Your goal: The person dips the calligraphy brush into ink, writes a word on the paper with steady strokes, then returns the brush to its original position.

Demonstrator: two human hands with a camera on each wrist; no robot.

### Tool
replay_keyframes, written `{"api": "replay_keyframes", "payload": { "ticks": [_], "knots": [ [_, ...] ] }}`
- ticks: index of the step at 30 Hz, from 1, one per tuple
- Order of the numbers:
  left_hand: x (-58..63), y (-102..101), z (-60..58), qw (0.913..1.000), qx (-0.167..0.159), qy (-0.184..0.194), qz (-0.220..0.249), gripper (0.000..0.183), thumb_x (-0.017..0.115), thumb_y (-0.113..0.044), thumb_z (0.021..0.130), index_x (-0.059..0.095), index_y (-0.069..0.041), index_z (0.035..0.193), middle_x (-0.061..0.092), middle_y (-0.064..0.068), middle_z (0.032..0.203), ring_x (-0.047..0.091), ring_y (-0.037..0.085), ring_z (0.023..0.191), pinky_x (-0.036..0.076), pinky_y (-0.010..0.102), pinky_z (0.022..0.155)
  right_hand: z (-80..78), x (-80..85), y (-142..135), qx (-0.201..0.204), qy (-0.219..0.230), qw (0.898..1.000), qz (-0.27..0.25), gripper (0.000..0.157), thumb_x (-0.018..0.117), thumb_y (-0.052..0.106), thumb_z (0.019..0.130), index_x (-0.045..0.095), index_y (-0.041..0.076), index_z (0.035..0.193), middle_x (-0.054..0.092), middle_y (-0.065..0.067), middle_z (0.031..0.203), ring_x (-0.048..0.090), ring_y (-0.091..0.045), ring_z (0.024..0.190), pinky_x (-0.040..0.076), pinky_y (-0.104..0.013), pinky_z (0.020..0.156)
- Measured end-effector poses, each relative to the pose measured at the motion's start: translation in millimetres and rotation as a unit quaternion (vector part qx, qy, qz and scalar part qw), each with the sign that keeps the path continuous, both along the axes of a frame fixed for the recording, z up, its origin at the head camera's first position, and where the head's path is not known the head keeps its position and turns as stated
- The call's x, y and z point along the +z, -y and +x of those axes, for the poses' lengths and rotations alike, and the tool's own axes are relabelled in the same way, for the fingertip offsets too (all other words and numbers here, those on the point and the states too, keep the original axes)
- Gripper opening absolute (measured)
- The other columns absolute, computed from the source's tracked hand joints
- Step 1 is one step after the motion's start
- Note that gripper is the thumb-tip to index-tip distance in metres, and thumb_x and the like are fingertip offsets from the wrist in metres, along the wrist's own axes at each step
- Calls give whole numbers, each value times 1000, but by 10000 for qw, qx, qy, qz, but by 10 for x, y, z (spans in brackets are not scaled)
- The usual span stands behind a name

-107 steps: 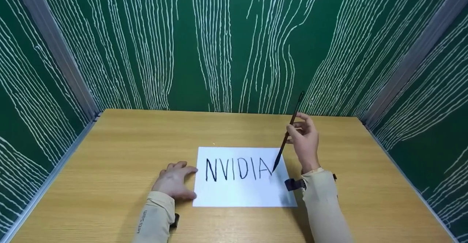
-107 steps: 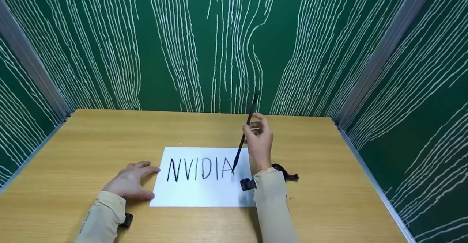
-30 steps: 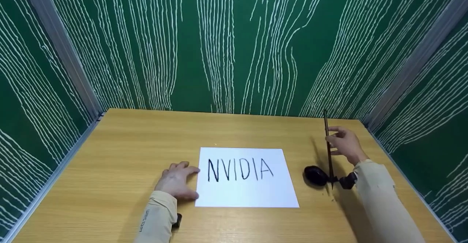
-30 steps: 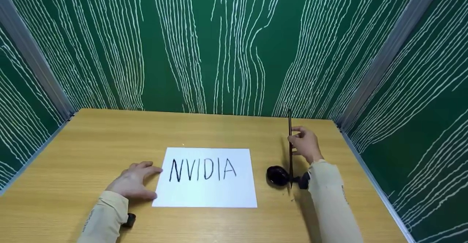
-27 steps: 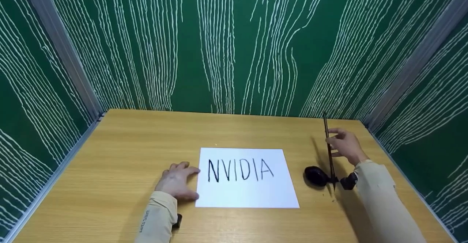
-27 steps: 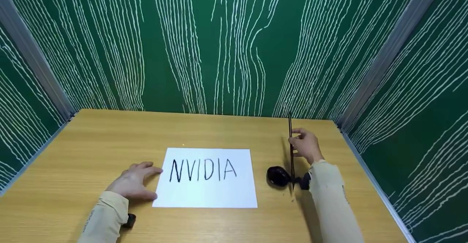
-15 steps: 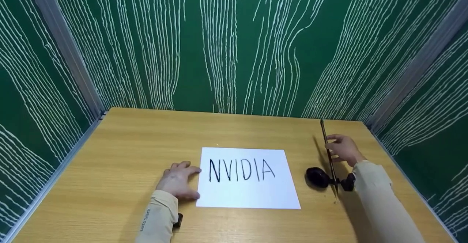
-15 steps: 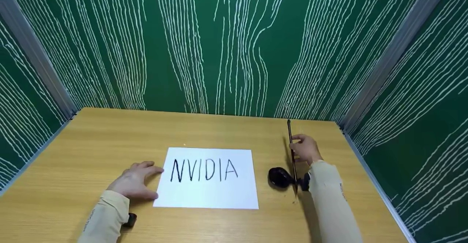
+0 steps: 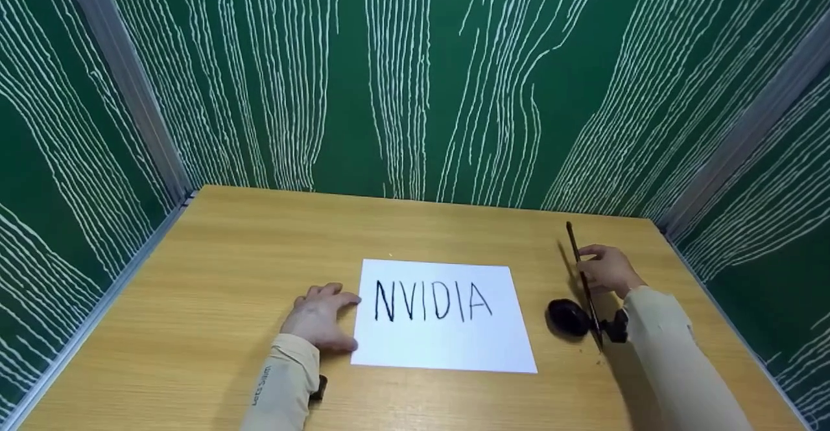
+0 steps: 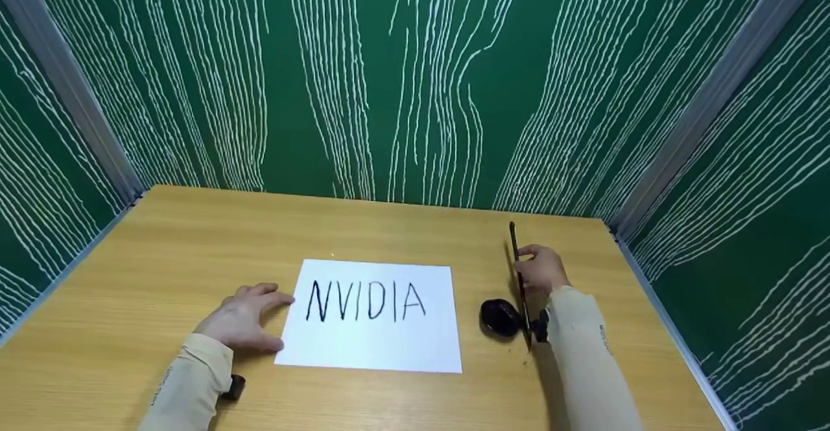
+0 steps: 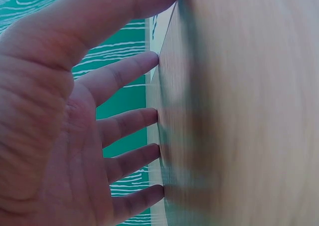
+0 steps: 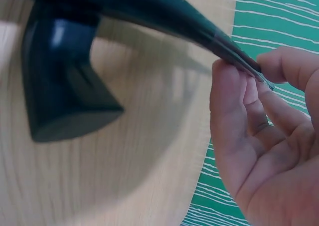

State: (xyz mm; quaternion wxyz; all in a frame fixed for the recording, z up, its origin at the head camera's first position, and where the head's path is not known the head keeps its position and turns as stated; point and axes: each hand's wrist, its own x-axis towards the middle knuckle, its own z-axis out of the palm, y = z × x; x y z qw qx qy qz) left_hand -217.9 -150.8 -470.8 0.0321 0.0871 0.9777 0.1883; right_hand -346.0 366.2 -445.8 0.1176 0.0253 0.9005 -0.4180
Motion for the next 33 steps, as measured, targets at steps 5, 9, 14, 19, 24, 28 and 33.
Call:
{"api": "replay_keyframes", "payload": {
  "ticks": [5,9,14,19,24,28,33],
  "knots": [
    [11,9,12,10000,24,75,-39,75,75,-45,49,50,-33,120,37,6,135,31,30,122,26,52,97,-37,-14,36,-12,139,9998,165,51,55,25,85,39,1,127,54,-21,104,62,-21,70,52,-36,61],
    [13,-11,9,9999,-6,108,-15,76,76,-45,49,50,-33,120,36,6,135,31,31,122,26,53,97,-66,-20,24,-61,335,9986,401,46,54,21,85,43,2,125,58,-15,95,60,-17,67,51,-34,60],
    [16,-51,9,9999,-47,94,-27,76,76,-45,49,50,-33,120,37,6,135,32,30,121,26,52,96,-59,-55,-2,-1,447,9970,626,43,53,16,85,45,1,124,59,-11,88,56,-16,66,50,-32,59],
    [26,-90,1,9999,-87,120,-26,76,76,-46,49,50,-33,120,37,5,135,32,30,121,27,51,96,-42,-99,-42,101,282,9938,1068,38,53,14,84,48,-1,119,58,-11,88,54,-14,65,50,-29,57],
    [27,-91,-9,9999,-109,25,-40,75,75,-46,49,51,-33,119,38,6,134,33,30,120,28,52,94,-58,-118,-36,251,3,9902,1376,37,55,13,82,51,-2,116,59,-16,92,57,-15,67,50,-29,56],
    [12,-72,7,9999,-88,-44,-28,74,75,-45,49,52,-32,118,39,7,133,34,31,119,29,52,93,-56,-115,-1,410,-161,9863,1589,38,56,16,82,51,-2,116,58,-19,96,56,-17,71,47,-28,55],
    [-22,-58,20,10000,-58,35,40,74,75,-45,49,51,-32,119,38,7,134,33,31,120,28,52,94,-1,10,37,453,86,9825,1802,47,52,24,85,40,1,124,55,-17,97,53,-16,66,44,-28,51]
  ]
}}
